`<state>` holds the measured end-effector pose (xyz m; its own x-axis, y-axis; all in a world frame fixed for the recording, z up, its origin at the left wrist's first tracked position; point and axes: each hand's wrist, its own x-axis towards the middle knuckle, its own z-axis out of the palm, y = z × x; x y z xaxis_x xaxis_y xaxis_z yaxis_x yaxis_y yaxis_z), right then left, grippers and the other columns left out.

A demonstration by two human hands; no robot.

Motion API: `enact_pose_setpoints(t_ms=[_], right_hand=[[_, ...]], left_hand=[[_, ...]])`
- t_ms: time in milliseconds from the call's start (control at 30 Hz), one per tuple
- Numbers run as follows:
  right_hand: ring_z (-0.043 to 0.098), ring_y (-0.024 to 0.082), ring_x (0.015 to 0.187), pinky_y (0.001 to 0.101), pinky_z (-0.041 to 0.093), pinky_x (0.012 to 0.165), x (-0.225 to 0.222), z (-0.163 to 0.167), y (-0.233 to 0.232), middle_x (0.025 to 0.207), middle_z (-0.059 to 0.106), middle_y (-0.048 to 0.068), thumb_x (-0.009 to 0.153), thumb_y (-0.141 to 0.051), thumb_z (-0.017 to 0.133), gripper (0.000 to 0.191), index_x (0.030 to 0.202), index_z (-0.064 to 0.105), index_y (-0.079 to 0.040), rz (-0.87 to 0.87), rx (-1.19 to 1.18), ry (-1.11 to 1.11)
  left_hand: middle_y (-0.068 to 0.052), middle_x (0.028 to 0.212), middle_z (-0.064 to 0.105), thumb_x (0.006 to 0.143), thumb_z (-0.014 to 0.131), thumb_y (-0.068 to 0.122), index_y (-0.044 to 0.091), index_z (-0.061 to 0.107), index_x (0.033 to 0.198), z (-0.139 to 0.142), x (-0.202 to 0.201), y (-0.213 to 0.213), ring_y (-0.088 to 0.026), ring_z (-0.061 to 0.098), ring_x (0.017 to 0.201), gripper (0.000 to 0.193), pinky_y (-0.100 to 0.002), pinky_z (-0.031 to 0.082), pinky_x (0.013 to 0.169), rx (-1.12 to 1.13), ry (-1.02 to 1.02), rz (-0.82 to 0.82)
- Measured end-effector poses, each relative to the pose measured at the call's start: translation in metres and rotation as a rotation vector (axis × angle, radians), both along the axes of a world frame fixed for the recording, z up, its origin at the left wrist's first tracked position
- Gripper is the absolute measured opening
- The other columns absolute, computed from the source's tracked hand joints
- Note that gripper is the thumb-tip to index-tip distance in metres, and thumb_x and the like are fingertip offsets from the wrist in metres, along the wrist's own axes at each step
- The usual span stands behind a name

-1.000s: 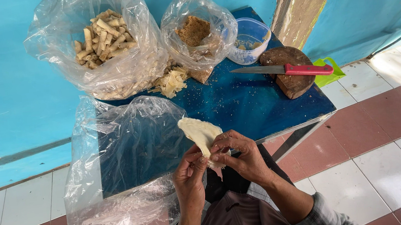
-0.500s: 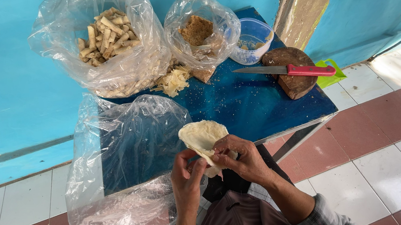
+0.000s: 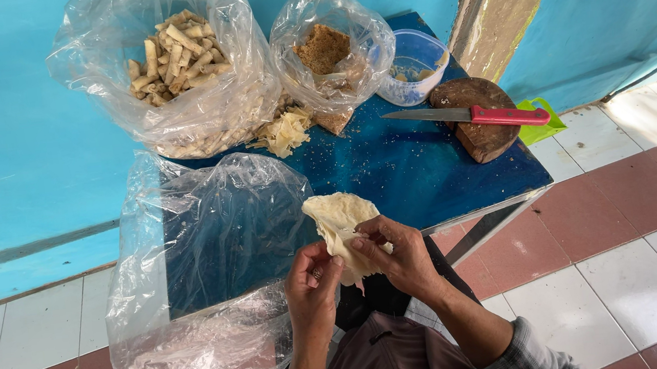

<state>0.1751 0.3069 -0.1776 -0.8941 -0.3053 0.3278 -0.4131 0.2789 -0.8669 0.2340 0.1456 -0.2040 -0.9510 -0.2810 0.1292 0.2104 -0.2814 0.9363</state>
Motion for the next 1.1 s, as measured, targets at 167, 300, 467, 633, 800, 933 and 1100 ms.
enact_pose_setpoints(t_ms=[167, 300, 467, 633, 800, 933, 1100], right_hand=[[0.077, 0.016, 0.085, 0.0305, 0.063, 0.070, 0.011, -0.023, 0.001, 0.094, 0.075, 0.009, 0.097, -0.019, 0.071, 0.022, 0.108, 0.067, -0.001, 0.025, -0.019, 0.177], [0.076, 0.013, 0.090, 0.0284, 0.064, 0.068, 0.010, -0.024, 0.003, 0.093, 0.076, 0.007, 0.095, -0.019, 0.071, 0.022, 0.109, 0.067, -0.002, -0.009, -0.084, -0.011], [0.066, 0.013, 0.087, 0.0306, 0.058, 0.075, 0.013, -0.018, 0.004, 0.098, 0.069, 0.009, 0.093, -0.020, 0.074, 0.029, 0.111, 0.062, -0.002, 0.082, -0.264, -0.082], [0.064, 0.013, 0.093, 0.0308, 0.055, 0.076, 0.021, -0.020, 0.003, 0.103, 0.066, 0.007, 0.088, -0.021, 0.081, 0.029, 0.104, 0.065, -0.003, 0.015, -0.114, 0.225], [0.069, 0.012, 0.096, 0.0295, 0.060, 0.080, 0.018, -0.020, 0.009, 0.113, 0.076, 0.008, 0.096, -0.016, 0.074, 0.016, 0.102, 0.064, -0.004, 0.050, -0.325, -0.034], [0.073, 0.012, 0.096, 0.0278, 0.060, 0.077, 0.029, -0.024, 0.006, 0.109, 0.075, 0.009, 0.091, -0.016, 0.077, 0.021, 0.100, 0.062, -0.004, 0.028, -0.044, 0.359], [0.068, 0.013, 0.092, 0.0295, 0.056, 0.078, 0.028, -0.022, 0.007, 0.098, 0.072, 0.008, 0.099, -0.012, 0.072, 0.024, 0.114, 0.058, 0.000, 0.107, -0.583, -0.315]], left_hand=[[-0.006, 0.098, 0.068, 0.089, 0.071, 0.009, 0.001, 0.058, 0.110, 0.006, 0.005, 0.007, -0.009, 0.068, 0.089, 0.026, -0.026, 0.059, 0.077, -0.197, -0.002, 0.043], [-0.007, 0.093, 0.069, 0.092, 0.067, 0.008, 0.000, 0.060, 0.104, 0.005, 0.008, 0.009, -0.008, 0.068, 0.080, 0.016, -0.026, 0.061, 0.068, -0.263, -0.054, 0.108], [-0.004, 0.092, 0.069, 0.093, 0.066, 0.003, 0.001, 0.060, 0.101, -0.014, 0.008, 0.011, -0.005, 0.067, 0.078, 0.011, -0.023, 0.058, 0.065, -0.167, 0.052, 0.049], [-0.004, 0.089, 0.061, 0.098, 0.067, 0.003, -0.001, 0.058, 0.104, -0.027, 0.015, 0.009, -0.004, 0.055, 0.075, 0.012, -0.022, 0.049, 0.061, -0.139, 0.097, -0.057], [-0.004, 0.097, 0.066, 0.096, 0.065, 0.008, 0.002, 0.055, 0.107, -0.018, 0.019, 0.006, -0.006, 0.064, 0.085, 0.016, -0.023, 0.056, 0.071, 0.128, 0.157, -0.182], [-0.007, 0.100, 0.062, 0.098, 0.068, 0.014, 0.002, 0.056, 0.115, -0.009, 0.022, 0.015, -0.006, 0.057, 0.085, 0.024, -0.022, 0.050, 0.068, -0.134, 0.092, 0.002], [-0.008, 0.113, 0.064, 0.102, 0.063, 0.019, 0.002, 0.060, 0.116, 0.002, 0.029, 0.021, -0.007, 0.066, 0.092, 0.022, -0.023, 0.058, 0.071, -0.163, 0.203, 0.058]])
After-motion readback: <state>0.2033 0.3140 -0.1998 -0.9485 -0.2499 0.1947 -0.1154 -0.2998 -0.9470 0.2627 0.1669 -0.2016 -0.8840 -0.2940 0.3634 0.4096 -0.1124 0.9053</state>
